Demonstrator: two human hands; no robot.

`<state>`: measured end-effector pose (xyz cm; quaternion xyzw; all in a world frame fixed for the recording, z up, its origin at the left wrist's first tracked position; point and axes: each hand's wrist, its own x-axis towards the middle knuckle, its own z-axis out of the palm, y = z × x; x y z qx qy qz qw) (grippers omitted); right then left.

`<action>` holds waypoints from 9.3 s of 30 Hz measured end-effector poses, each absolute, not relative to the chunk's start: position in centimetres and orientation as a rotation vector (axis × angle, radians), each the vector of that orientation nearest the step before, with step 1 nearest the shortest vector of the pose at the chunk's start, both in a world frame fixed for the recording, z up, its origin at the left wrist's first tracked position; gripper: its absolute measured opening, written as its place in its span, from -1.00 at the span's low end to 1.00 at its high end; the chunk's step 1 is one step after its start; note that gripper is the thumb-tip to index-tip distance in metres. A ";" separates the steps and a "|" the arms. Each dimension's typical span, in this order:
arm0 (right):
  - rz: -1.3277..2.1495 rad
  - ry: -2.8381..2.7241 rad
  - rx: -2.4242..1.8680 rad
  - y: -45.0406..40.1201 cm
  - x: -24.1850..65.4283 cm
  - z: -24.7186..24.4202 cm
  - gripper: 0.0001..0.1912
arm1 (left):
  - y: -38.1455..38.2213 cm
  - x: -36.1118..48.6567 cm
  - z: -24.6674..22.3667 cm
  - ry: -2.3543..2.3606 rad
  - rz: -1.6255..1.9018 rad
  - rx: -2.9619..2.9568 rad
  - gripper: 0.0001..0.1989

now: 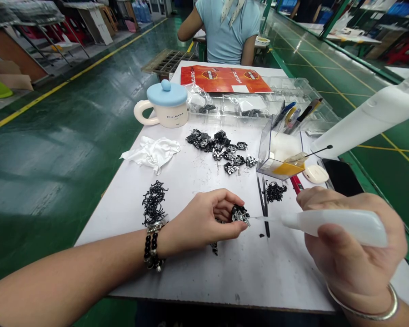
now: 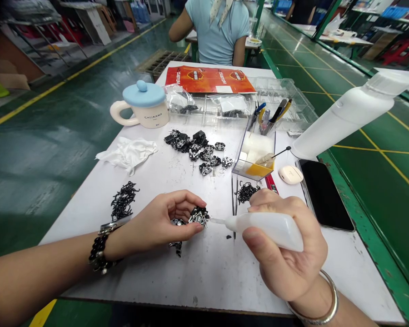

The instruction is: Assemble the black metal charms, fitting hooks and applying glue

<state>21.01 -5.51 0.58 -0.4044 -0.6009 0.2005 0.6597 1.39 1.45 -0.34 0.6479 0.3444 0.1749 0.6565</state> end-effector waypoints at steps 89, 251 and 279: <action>-0.122 -2.066 -0.965 -3.3 20.5 -1.4 -0.65 | 2.5 1.0 0.1 0.523 0.528 0.809 -0.66; 1.827 -0.970 -0.995 -3.4 20.3 -0.9 -0.92 | 1.6 1.1 -0.4 0.653 0.498 1.237 -0.61; 1.510 -1.221 -0.947 -4.1 20.2 -1.3 -0.95 | 1.4 1.2 -0.2 0.649 0.652 1.281 -0.64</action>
